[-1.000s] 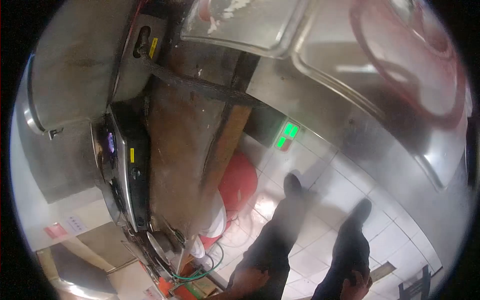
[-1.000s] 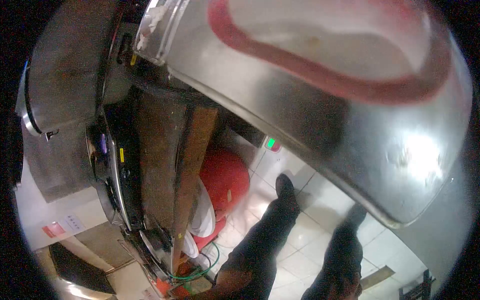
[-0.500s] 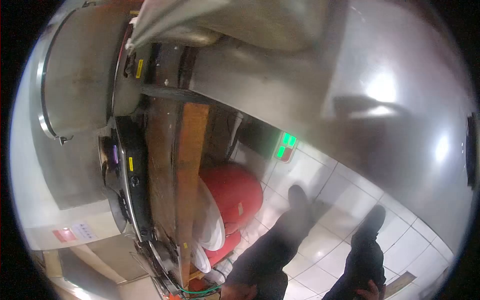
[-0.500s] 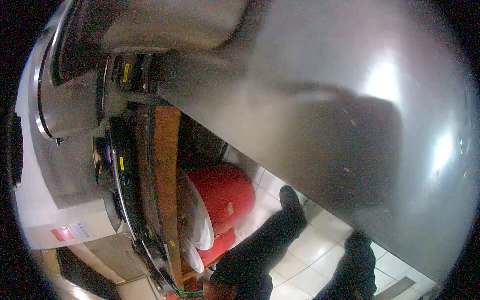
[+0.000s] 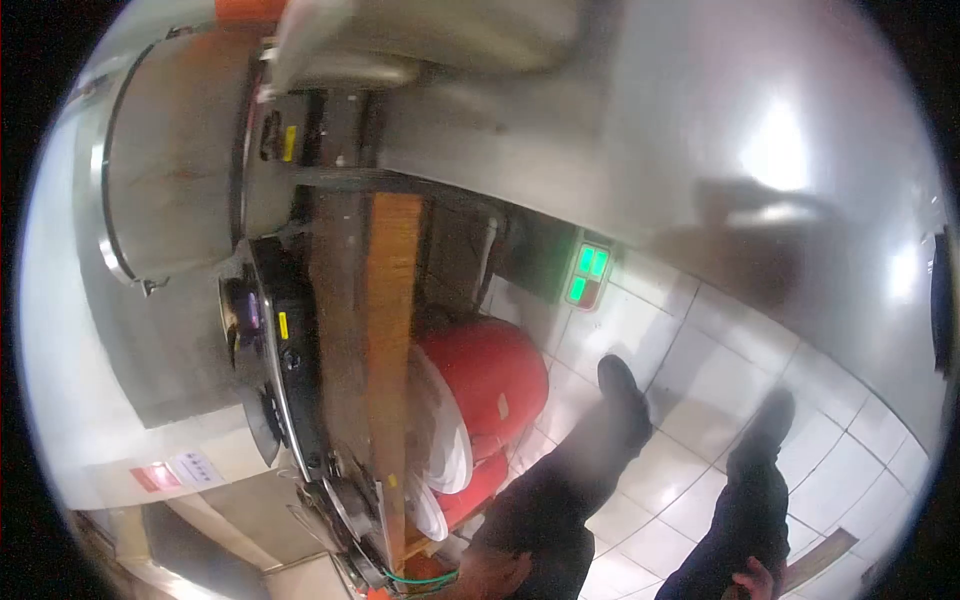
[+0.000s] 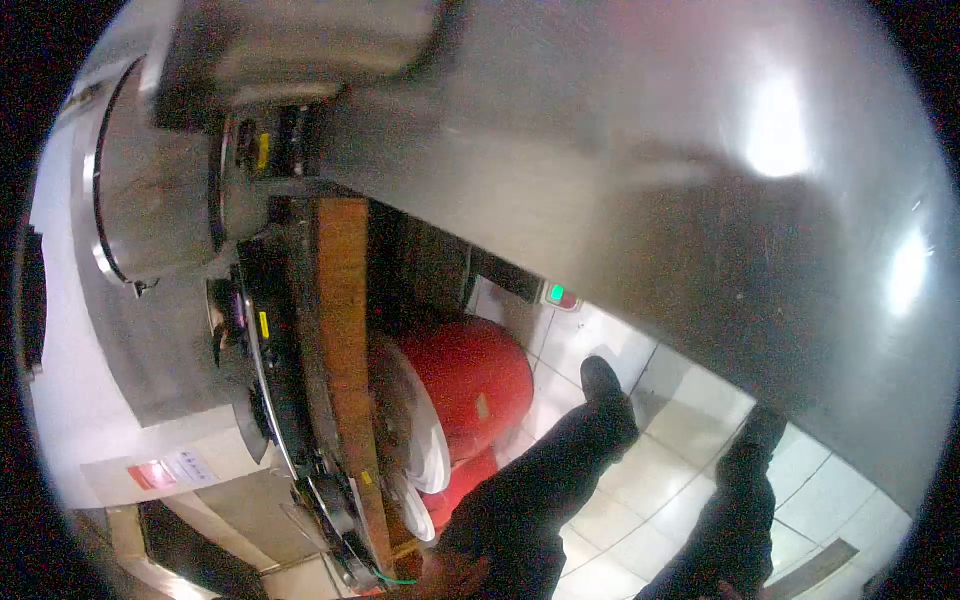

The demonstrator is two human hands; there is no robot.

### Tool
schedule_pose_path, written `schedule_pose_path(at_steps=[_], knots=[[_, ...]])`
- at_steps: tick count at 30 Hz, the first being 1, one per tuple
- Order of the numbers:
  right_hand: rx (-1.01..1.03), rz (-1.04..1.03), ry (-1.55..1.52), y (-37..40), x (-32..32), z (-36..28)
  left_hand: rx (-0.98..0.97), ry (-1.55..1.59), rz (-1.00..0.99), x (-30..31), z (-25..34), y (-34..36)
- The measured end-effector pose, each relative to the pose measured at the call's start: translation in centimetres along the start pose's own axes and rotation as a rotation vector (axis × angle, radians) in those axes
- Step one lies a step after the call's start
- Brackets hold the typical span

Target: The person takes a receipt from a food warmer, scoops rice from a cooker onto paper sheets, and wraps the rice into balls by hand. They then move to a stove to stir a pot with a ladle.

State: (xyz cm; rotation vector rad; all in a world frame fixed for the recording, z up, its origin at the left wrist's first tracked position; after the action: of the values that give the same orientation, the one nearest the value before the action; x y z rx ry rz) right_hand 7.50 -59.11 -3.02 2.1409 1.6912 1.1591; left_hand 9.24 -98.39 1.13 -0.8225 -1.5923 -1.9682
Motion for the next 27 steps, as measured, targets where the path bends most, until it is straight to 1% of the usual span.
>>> schedule_pose_path(at_steps=[1, 3, 4, 6, 7, 8, 10, 12, 13, 14, 16, 18, 19, 20, 21, 22, 23, 24, 25, 26, 27], knots=[[-0.002, -0.014, 0.032, 0.0, 0.1, -0.3, -0.038, -0.044, -0.003, 0.4, 0.4, -0.1], [0.016, -0.034, 0.108, -0.1, 0.5, -1.2, -0.038, -0.026, 0.043, 1.7, 1.3, -0.8], [-0.029, -0.033, 0.148, -0.1, 0.6, -2.0, -0.036, -0.011, 0.076, 2.3, 1.8, -1.0], [-0.109, -0.025, 0.231, 0.1, 0.6, -3.3, -0.004, 0.02, -0.054, 1.6, 2.5, -1.3], [-0.094, -0.07, 0.201, -0.1, 0.4, -2.1, 0.013, 0.04, -0.114, 1.3, 2.5, -1.1], [-0.078, -0.119, 0.176, -0.5, 0.3, -0.8, 0.049, 0.086, -0.118, 1.2, 2.3, -0.7], [-0.241, -0.218, 0.24, -0.8, -0.2, 1.4, 0.117, 0.187, -0.126, 0.6, 2.0, 0.4], [-0.057, -0.248, 0.416, -0.5, -0.3, -0.2, 0.165, 0.297, -0.132, 0.2, 2.1, 1.0], [-0.05, -0.313, 0.538, -0.5, -0.7, -0.6, 0.184, 0.357, -0.136, 0.5, 2.4, 1.3], [0.004, -0.323, 0.604, -0.9, -1.4, 0.3, 0.244, 0.42, -0.118, 1.2, 2.4, 2.0], [0.175, -0.37, 0.725, -2.3, -4.1, 2.9, 0.354, 0.559, -0.094, 1.9, 1.4, 4.4], [0.417, -0.425, 0.845, -4.9, -7.7, 4.3, 0.281, 0.46, -0.065, -2.9, -0.4, 5.7], [0.56, -0.452, 0.894, -5.8, -9.6, 2.7, 0.298, 0.377, 0.084, -5.8, -2.6, 5.8], [1.174, -0.349, 0.842, -5.3, -12.2, -1.7, 0.329, 0.302, 0.215, -8.1, -2.7, 7.1], [0.704, -0.47, 0.874, -4.6, -14.5, -7.0, 0.444, 0.447, 0.188, -6.2, -4.0, 9.5], [0.678, -0.504, 0.587, -4.4, -17.0, -8.2, 0.47, 0.382, 0.265, -7.7, -5.4, 10.8], [0.49, -0.581, 0.535, 0.6, -19.7, -18.1, 0.678, 0.552, 0.298, -4.9, -7.3, 13.3], [0.508, -0.703, 0.256, 5.2, -22.7, -26.0, 0.792, 0.69, 0.288, -1.2, -8.8, 16.6], [0.647, -0.69, 0.349, 6.8, -26.2, -28.6, 0.9, 0.825, 0.783, -2.6, -9.2, 19.6], [0.712, -0.695, 0.356, 7.9, -30.1, -29.8, 0.838, 0.828, 0.627, -7.4, -10.5, 19.9], [0.776, -0.714, 0.352, 9.3, -33.3, -30.6, 0.81, 0.799, 0.619, -12.4, -10.6, 20.8]])
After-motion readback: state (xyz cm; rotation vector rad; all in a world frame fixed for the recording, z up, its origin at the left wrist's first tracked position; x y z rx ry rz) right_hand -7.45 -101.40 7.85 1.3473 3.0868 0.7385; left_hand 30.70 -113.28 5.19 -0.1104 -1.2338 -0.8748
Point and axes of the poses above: each hand's wrist, its own y-axis away from the middle knuckle, its own x-axis out of the back of the hand, z = x × y, the point moved 3 cm from there along -y, towards the middle knuckle
